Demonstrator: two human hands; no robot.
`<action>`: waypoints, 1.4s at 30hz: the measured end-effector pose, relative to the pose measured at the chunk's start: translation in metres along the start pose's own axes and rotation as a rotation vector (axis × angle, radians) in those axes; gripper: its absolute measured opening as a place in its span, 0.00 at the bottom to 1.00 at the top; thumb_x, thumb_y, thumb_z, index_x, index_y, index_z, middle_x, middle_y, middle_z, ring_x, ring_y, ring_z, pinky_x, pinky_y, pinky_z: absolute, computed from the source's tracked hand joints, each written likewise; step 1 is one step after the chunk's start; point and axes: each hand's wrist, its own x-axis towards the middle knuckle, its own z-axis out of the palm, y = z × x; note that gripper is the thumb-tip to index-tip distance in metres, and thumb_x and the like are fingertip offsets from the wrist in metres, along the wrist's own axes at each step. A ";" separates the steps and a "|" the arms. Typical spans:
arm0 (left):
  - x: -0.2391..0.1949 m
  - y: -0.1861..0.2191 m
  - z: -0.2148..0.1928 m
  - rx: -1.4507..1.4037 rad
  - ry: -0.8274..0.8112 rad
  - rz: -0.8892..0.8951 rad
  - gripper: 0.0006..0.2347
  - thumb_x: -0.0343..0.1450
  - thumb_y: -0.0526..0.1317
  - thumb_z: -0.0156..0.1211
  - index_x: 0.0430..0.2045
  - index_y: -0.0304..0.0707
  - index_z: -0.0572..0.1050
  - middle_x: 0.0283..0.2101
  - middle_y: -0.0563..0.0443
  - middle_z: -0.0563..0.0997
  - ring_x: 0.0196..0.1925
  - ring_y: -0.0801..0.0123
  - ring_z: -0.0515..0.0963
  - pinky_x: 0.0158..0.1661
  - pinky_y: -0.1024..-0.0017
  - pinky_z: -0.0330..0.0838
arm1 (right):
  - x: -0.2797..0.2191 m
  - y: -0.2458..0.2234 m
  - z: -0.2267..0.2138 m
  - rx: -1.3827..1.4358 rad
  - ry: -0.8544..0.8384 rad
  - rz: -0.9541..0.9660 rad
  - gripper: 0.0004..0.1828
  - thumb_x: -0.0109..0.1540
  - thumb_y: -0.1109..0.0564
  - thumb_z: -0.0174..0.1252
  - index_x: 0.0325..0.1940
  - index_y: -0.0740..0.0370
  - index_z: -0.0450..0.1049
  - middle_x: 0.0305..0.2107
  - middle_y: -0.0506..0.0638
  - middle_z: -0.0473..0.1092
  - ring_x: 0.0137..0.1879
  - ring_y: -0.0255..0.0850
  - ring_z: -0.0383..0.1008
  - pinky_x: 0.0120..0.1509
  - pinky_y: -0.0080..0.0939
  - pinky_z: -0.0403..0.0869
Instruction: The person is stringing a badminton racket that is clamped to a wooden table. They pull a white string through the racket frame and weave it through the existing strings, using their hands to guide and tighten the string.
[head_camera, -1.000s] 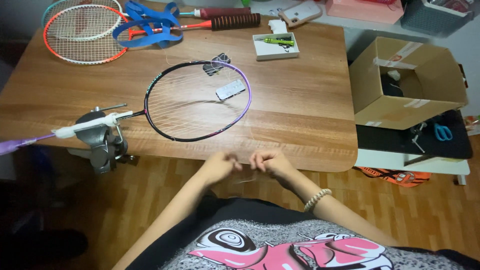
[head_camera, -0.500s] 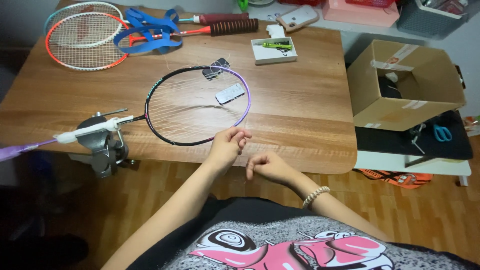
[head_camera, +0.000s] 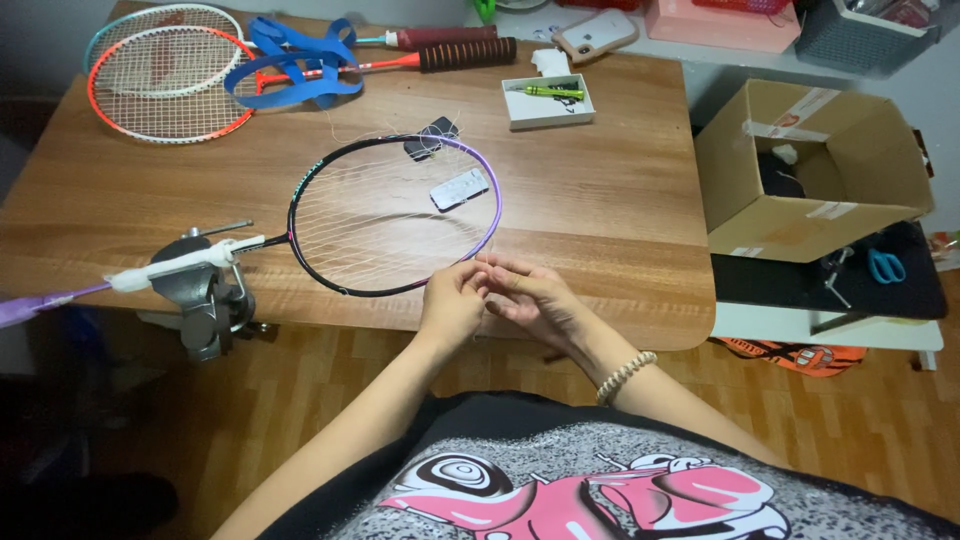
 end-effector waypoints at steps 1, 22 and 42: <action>0.001 -0.004 0.001 -0.076 -0.002 -0.006 0.09 0.71 0.25 0.50 0.30 0.31 0.80 0.29 0.55 0.81 0.33 0.80 0.77 0.35 0.79 0.73 | 0.001 0.001 0.001 0.055 0.004 0.027 0.25 0.64 0.60 0.60 0.65 0.70 0.68 0.53 0.57 0.73 0.58 0.41 0.74 0.62 0.39 0.74; -0.006 0.004 -0.017 0.175 -0.013 0.041 0.08 0.70 0.28 0.55 0.36 0.33 0.81 0.30 0.47 0.84 0.32 0.75 0.79 0.36 0.75 0.73 | 0.008 0.021 -0.010 0.025 0.214 0.050 0.09 0.65 0.66 0.56 0.32 0.57 0.73 0.53 0.52 0.72 0.50 0.35 0.72 0.49 0.35 0.70; 0.013 0.009 -0.004 -0.651 -0.135 -0.499 0.16 0.78 0.48 0.43 0.53 0.37 0.69 0.41 0.50 0.87 0.43 0.68 0.85 0.46 0.70 0.77 | -0.092 0.045 -0.111 -1.047 -0.051 0.371 0.11 0.45 0.73 0.45 0.17 0.69 0.74 0.14 0.55 0.69 0.22 0.42 0.66 0.25 0.41 0.66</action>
